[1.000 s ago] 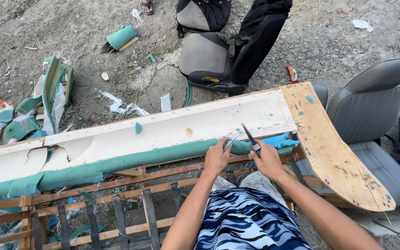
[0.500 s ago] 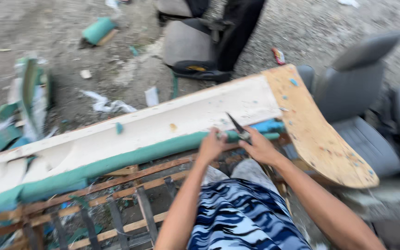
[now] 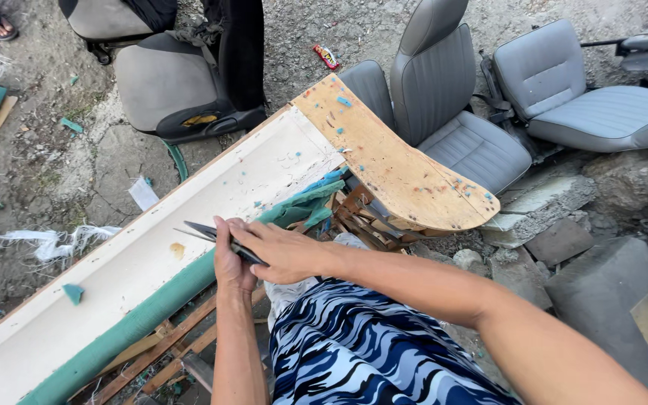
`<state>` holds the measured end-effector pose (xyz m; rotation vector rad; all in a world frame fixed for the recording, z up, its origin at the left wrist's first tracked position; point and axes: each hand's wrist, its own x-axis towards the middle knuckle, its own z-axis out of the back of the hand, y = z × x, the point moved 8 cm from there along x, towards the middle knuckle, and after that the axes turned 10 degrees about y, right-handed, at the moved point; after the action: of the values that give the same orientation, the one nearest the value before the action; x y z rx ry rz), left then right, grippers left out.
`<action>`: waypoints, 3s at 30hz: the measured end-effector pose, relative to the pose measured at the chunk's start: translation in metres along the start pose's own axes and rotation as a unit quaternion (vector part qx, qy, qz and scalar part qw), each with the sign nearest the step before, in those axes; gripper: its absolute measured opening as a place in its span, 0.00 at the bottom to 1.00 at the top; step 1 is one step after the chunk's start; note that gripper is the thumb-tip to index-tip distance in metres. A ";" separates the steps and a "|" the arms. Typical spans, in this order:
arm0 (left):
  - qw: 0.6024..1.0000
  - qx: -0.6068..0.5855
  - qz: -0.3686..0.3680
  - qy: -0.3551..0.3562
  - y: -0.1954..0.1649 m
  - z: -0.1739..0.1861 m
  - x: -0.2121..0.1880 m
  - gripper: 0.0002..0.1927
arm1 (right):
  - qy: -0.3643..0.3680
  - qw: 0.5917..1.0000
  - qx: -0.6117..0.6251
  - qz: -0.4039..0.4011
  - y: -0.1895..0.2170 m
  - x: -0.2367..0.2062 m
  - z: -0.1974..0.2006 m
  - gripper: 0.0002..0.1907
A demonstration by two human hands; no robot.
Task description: The person uses pliers to trim excess green fabric from the edge of a long white foam piece. They repeatedly pull and cut small sections of fabric along the seam, removing loose pieces as they work.
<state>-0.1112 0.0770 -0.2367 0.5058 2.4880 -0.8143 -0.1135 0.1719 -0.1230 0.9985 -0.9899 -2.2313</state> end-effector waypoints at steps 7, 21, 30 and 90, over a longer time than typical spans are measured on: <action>0.994 -0.061 -0.031 0.088 -0.027 0.017 -0.004 0.24 | -0.014 0.953 0.270 0.135 -0.028 -0.004 -0.021 0.29; 0.982 -0.134 -0.095 0.091 -0.062 0.046 -0.008 0.27 | 0.086 0.968 0.222 0.081 -0.055 -0.017 -0.038 0.22; 0.959 0.198 -0.105 -0.172 -0.132 0.169 0.004 0.17 | -0.058 0.992 0.076 -0.080 -0.083 -0.061 0.035 0.21; 0.865 -0.074 -0.298 -0.396 0.017 0.142 -0.034 0.57 | 0.132 0.952 -0.275 0.016 0.009 0.066 -0.042 0.30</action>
<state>-0.0303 -0.0050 -0.3275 -0.5965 1.8676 -0.8093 -0.1195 0.1049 -0.1631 0.9690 -0.2382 -2.0935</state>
